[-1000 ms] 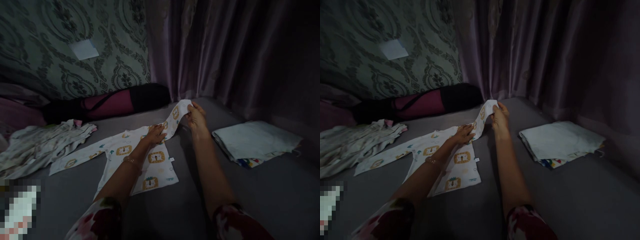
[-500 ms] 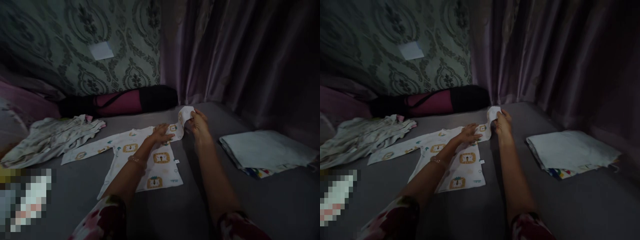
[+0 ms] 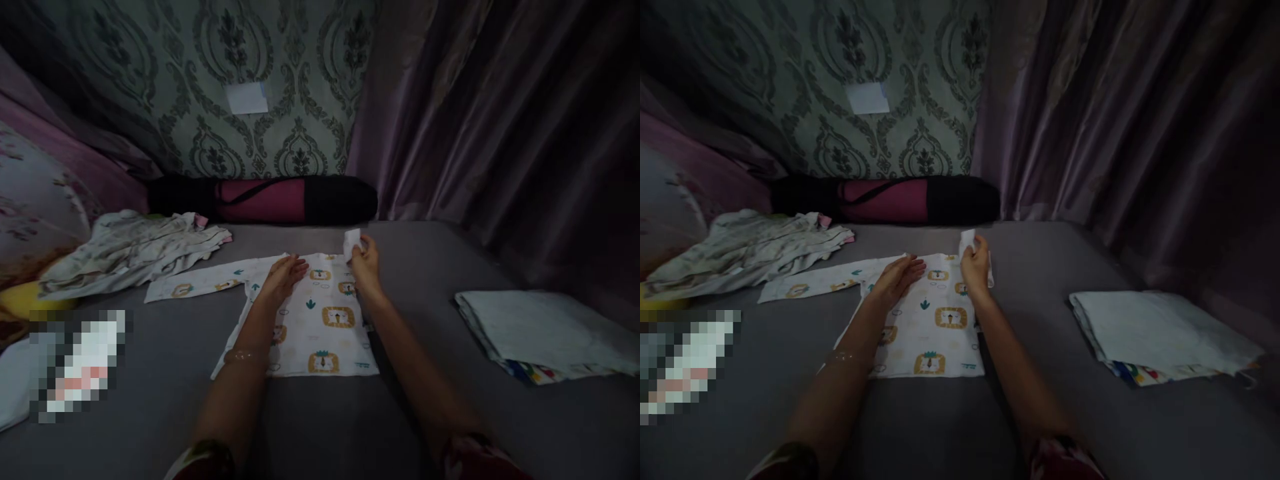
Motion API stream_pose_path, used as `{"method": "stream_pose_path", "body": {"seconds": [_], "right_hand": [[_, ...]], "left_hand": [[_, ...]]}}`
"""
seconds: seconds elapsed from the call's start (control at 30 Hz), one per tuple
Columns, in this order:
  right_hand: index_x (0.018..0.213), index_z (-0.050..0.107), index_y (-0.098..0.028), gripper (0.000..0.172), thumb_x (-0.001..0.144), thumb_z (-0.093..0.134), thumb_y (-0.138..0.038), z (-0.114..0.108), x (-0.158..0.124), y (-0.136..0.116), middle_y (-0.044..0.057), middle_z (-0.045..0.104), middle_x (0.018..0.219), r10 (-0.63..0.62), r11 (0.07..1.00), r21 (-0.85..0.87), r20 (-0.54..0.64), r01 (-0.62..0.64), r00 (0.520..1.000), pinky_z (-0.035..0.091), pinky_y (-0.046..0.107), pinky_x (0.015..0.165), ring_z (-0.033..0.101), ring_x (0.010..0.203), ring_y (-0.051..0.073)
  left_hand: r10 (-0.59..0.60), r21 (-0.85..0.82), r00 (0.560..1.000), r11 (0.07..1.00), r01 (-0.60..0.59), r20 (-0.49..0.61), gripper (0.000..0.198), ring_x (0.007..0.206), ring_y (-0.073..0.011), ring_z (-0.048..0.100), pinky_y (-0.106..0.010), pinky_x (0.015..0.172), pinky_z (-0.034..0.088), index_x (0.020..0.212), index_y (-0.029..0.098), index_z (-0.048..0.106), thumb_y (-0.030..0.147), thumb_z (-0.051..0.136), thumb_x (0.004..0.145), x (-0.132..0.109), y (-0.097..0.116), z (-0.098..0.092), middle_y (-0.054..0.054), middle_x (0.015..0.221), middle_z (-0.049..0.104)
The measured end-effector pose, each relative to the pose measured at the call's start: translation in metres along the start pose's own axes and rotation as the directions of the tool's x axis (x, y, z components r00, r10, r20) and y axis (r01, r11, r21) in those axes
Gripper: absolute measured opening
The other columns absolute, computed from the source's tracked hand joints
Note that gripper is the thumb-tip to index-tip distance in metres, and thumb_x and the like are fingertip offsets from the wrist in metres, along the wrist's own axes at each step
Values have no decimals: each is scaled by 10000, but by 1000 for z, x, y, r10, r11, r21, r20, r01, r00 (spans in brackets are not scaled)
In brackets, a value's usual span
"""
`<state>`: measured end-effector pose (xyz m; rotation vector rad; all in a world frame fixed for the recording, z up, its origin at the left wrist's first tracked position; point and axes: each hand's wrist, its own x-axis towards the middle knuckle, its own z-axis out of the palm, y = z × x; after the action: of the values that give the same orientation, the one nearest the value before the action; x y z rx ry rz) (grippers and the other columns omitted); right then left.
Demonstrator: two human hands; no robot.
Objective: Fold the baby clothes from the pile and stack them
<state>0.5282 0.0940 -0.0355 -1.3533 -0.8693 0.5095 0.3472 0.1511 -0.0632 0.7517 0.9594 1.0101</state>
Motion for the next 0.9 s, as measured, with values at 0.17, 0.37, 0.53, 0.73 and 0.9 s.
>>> {"method": "stream_pose_path", "body": {"seconds": [0.17, 0.37, 0.53, 0.73, 0.9], "right_hand": [[1450, 384, -218, 584, 905, 480, -403, 20, -39, -2, 105, 432, 1481, -84, 965, -109, 735, 239, 673, 340, 358, 1108, 406, 1356, 185], [1160, 630, -197, 326, 908, 525, -375, 5, -14, -2, 92, 643, 1255, -60, 997, -5, 561, 75, 825, 413, 346, 1045, 582, 1176, 161], [932, 641, -180, 178, 880, 573, -336, -29, 24, 1, 67, 722, 1001, 153, 952, 244, 136, -183, 979, 510, 313, 880, 684, 929, 137], [866, 627, -180, 109, 851, 588, -281, -50, 39, 14, 16, 708, 842, 231, 946, 248, -57, -211, 971, 521, 256, 739, 670, 743, 105], [873, 645, -170, 144, 855, 525, -247, -41, 39, 39, 16, 690, 830, 125, 992, 8, -5, -125, 992, 510, 300, 816, 648, 774, 118]], "left_hand": [[-142, 16, 983, 990, 141, 119, 444, 856, -209, 680, -337, 785, 559, 918, 137, 568, 551, 407, 935, 4, 5, 2, -121, 889, 678], [-86, 178, 995, 981, 77, 49, 252, 706, -148, 639, -237, 645, 515, 1010, 128, 601, 248, 651, 794, 6, 0, 2, -34, 754, 640], [26, 357, 999, 934, -35, 29, 674, 525, -85, 537, -189, 535, 440, 1277, 174, 531, 52, 665, 627, 2, -2, 2, 59, 649, 550], [418, 495, 905, 771, -400, 81, 567, 675, -118, 576, -191, 568, 469, 1265, 244, 582, 159, 602, 705, 4, 15, -3, -9, 845, 615], [430, 568, 903, 741, -357, 7, 460, 637, -112, 552, -185, 511, 460, 1166, 213, 643, 209, 599, 708, 11, 13, -20, -13, 839, 600]]}}
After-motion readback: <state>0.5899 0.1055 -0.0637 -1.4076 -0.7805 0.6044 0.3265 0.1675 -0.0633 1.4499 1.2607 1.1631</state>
